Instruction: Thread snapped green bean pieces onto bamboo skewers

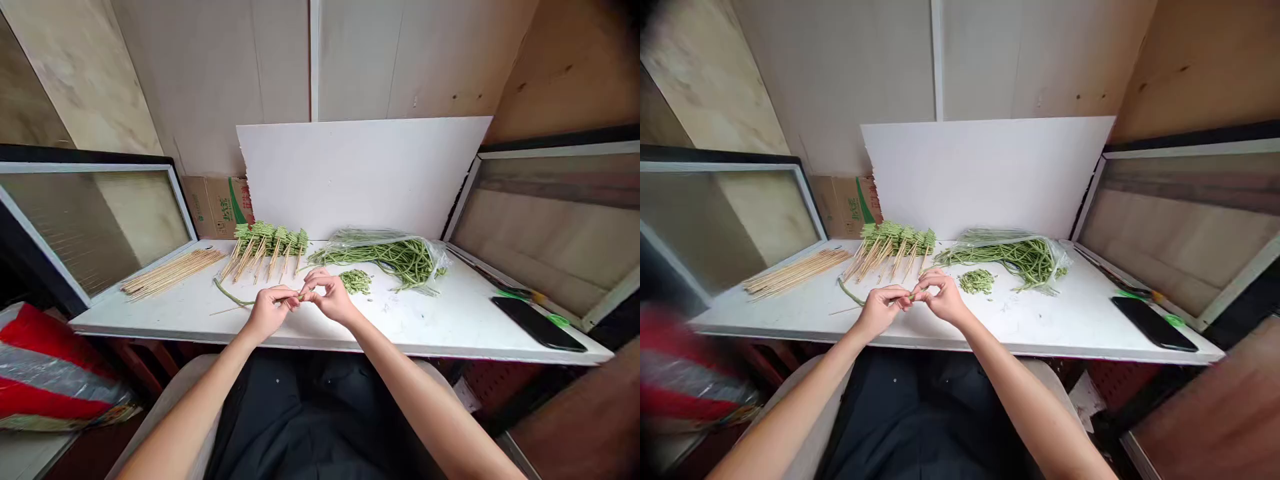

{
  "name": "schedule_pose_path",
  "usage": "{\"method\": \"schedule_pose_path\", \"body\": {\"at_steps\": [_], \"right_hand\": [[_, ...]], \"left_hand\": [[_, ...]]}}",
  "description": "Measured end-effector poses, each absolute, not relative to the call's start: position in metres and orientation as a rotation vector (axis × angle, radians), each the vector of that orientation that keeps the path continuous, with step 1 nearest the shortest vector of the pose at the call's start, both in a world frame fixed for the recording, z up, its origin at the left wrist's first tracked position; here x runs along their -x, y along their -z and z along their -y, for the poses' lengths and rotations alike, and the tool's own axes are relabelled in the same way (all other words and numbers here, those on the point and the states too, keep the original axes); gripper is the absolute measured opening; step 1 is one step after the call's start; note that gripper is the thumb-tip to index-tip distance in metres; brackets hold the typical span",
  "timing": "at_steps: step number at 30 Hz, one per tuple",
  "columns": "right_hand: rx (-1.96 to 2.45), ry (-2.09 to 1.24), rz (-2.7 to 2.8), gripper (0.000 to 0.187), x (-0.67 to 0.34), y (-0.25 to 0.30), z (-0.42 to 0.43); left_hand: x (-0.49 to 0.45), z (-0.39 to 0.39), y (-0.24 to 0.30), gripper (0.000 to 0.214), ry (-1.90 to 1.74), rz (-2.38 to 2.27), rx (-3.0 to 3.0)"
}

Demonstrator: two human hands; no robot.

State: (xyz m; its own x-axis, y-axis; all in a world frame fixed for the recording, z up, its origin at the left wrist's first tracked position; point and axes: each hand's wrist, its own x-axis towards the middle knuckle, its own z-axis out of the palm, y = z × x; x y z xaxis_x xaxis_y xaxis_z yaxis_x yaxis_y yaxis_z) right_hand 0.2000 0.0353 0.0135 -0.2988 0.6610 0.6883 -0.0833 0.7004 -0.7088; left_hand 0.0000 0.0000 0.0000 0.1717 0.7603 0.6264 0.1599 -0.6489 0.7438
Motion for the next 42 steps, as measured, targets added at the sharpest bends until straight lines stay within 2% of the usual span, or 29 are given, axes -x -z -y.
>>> {"method": "schedule_pose_path", "body": {"at_steps": [7,9,14,19,23,27,29,34,38,42], "right_hand": [[0.569,-1.132,1.521,0.036,-0.212,-0.004,-0.056],[0.685,-1.006,1.641,0.035,-0.226,-0.004,-0.066],[1.139,-0.401,2.051,0.021,-0.245,0.012,-0.083],[1.392,-0.289,2.200,0.013,-0.247,0.030,-0.086],[1.256,-0.372,2.178,0.019,-0.248,0.019,-0.083],[0.820,-0.913,2.128,0.044,-0.240,-0.009,-0.067],[0.697,-1.059,2.126,0.052,-0.232,-0.021,-0.055],[0.738,-0.768,2.083,0.031,-0.221,-0.034,-0.037],[0.770,-0.647,2.050,0.029,-0.226,-0.036,-0.039],[0.731,-0.562,2.144,0.029,-0.227,-0.036,-0.038]], "left_hand": [[-0.002,-0.001,0.000,0.022,-1.363,-0.797,-1.843],[-0.002,-0.001,0.002,0.025,-1.363,-0.870,-1.827],[-0.002,-0.002,0.008,0.032,-1.273,-1.048,-1.944],[-0.001,-0.004,0.013,0.035,-1.224,-1.043,-2.023],[0.000,-0.006,0.014,0.033,-1.216,-1.104,-1.955],[-0.002,-0.004,0.011,0.043,-1.253,-1.094,-1.795],[-0.004,-0.002,0.008,0.049,-1.263,-1.087,-1.770],[-0.003,-0.001,0.004,0.046,-1.263,-1.089,-1.811],[0.004,-0.005,0.003,0.022,-1.224,-1.178,-1.900],[0.005,-0.002,-0.001,0.018,-1.256,-1.246,-1.986]]}}
